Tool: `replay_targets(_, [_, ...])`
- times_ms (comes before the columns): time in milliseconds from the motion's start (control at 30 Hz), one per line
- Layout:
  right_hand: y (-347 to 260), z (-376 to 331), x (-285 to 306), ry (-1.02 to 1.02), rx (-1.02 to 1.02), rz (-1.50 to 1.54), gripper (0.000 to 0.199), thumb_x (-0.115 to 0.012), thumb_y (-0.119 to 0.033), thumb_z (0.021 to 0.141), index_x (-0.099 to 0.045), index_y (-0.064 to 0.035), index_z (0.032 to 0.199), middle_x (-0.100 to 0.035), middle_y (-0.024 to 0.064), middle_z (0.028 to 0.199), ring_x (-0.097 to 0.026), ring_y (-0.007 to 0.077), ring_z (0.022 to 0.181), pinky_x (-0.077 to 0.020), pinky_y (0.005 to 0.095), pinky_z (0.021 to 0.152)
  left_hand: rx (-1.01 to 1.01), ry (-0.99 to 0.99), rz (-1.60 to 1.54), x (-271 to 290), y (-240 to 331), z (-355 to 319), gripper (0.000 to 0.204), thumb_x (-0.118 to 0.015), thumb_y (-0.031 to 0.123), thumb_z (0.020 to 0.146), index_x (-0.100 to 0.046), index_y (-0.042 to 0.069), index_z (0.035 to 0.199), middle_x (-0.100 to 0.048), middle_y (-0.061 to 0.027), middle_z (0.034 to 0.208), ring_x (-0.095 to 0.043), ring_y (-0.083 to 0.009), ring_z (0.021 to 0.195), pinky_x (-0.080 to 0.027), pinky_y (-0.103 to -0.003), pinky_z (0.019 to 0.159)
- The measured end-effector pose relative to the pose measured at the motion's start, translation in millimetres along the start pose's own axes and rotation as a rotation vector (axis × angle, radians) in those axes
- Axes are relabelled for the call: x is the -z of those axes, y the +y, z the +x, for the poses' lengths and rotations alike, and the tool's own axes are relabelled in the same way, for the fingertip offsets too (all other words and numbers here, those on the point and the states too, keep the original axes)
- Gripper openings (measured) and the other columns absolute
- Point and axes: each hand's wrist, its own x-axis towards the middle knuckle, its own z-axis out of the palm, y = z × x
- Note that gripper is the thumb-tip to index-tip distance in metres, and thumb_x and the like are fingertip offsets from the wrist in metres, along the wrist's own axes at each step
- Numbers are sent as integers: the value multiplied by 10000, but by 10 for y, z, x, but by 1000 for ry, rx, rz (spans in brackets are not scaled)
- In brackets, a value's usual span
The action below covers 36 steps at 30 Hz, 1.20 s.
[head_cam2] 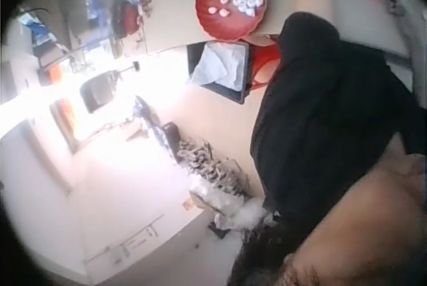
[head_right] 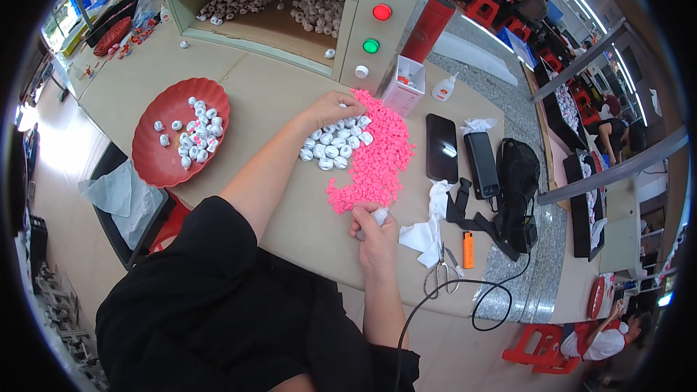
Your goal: The person applies a pink substance from a small squeeze bottle onto white spherical objects. They hold each object in their left hand and carefully apply the substance with their right hand, then place the finished items into a red bowl on the table.
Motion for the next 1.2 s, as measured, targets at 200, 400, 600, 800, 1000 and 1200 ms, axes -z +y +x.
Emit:
replay_targets(200, [-28,-14,-58,-29,-2,-56,217,-643,-118,793,-589,16,955,-553,28,683,-518,98,581,-434,230,507,5,225,-130,-266,9,-278,316,-623,318,791,-680,16,865,-656,-76,803,-595,-145,790,-453,-278,752])
replay_targets(400, [24,-5,-19,-22,31,-102,230,-610,-183,826,-529,-13,957,-533,36,683,-518,114,588,-456,255,506,-241,580,-296,-200,-15,-380,302,-540,248,850,-614,0,1005,-612,-116,975,-576,-217,884,-441,-311,758])
replay_targets(600, [-37,-44,-97,38,59,179,185,-501,-202,876,-471,-43,965,-553,64,734,-571,180,606,-513,329,525,20,362,337,-89,653,-1527,190,-577,171,812,-542,-1,885,-551,-146,907,-537,-289,853,-435,-379,724])
replay_targets(800, [-64,-154,-129,51,218,0,270,-594,-119,830,-491,-8,1053,-581,80,843,-587,151,678,-501,263,588,-305,244,532,-172,394,-1947,207,-620,50,747,-537,7,931,-543,-114,867,-540,-274,817,-444,-366,721])
replay_targets(1000, [53,-240,-73,193,336,14,261,-671,-34,757,-545,-10,984,-582,43,867,-536,96,636,-430,193,537,-121,110,347,-162,608,-2056,212,-591,7,782,-535,-3,986,-564,-94,888,-575,-200,830,-462,-310,733])
replay_targets(1200, [115,-229,-81,168,435,231,240,-665,-69,779,-537,-16,975,-566,40,831,-523,95,658,-408,226,546,276,3,-717,-284,640,-2240,225,-557,14,843,-526,-41,1059,-566,-74,951,-568,-117,836,-465,-244,738])
